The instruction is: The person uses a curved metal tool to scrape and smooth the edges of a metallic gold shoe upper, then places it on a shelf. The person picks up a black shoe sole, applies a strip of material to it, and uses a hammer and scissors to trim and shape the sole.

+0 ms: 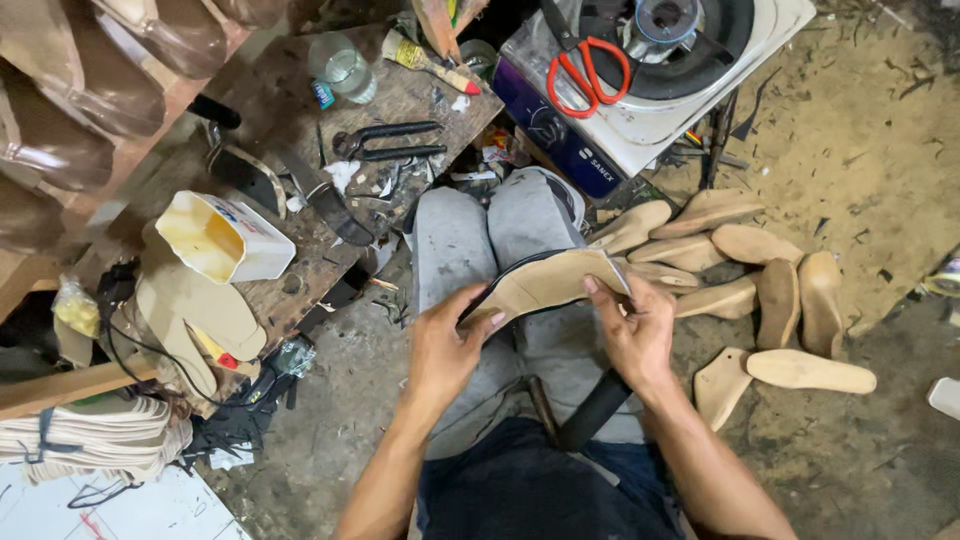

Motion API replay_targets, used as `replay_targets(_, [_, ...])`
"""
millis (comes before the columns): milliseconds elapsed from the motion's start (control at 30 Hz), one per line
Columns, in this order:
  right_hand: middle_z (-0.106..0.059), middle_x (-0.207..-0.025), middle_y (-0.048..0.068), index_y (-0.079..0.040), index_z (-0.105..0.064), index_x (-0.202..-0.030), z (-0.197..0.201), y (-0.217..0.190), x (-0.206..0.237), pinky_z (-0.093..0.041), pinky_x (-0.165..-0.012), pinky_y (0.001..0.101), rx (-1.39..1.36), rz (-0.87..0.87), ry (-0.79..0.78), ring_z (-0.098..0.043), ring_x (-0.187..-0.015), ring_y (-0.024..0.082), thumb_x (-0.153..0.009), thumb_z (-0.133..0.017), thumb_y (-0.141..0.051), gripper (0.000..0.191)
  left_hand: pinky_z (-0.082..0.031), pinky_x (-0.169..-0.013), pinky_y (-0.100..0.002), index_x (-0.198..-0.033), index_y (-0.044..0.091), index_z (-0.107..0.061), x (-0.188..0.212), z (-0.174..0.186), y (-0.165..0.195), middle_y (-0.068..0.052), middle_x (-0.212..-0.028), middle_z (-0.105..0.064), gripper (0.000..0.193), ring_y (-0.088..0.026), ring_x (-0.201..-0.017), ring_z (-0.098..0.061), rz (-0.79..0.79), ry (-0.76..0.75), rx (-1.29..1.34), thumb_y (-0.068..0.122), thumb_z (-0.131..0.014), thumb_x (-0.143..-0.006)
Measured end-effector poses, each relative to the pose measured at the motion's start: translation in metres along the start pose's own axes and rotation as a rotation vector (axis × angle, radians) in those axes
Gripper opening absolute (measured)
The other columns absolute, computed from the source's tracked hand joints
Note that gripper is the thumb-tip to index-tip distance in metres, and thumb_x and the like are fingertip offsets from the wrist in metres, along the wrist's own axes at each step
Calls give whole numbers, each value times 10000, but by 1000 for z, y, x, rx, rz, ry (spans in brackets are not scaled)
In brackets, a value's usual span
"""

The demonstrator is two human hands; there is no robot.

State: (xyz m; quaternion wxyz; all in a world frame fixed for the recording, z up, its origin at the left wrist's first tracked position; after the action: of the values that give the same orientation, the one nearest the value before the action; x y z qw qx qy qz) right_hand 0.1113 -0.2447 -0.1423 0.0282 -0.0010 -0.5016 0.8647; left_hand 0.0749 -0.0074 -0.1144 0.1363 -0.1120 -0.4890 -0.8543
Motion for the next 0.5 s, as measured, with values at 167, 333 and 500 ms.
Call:
replay_targets(167, [-758,-971,127,65,-698,-1127,-8,-13,-6,-622,-690,362,-628,-177,-143,-725,-794,186,-969,-667,-152,270,-506,-983,-444,-1498,139,-478,-1,3,16,-205,-1358,-604,820,-360,-1207,-599,-536,69,-170,254,-855,-778])
replay_targets(333, [-755,-1047,166,55,-658,-1211,10,17,-33,-610,-767,387,-928,-32,-200,-743,-877,250,-1054,-500,-306,424,-534,-995,-427,-1594,137,-439,-10,-7,17,-219,-1309,-571,788,-348,-1156,-631,-523,-176,61,262,-789,-900])
replay_targets(500, [-695,-1013,175,13,-639,-1233,6,107,-92,-547,-790,395,-809,-289,58,-666,-851,269,-1077,-555,-233,304,-573,-825,-387,-1623,53,-306,-46,-15,-28,-246,-1525,-503,718,-327,-1194,-642,-198,-716,1196,443,-530,-1063])
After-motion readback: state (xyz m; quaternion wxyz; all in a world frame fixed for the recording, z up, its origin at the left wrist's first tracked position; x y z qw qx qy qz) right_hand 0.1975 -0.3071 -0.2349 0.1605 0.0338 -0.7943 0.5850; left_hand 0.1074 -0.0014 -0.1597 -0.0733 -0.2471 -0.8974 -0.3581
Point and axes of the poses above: each hand's wrist, its own x-axis away from the middle knuckle, its own z-axis out of the back of the hand, y = z × x, the point moved 2 cm from there along -x, towards the middle knuckle
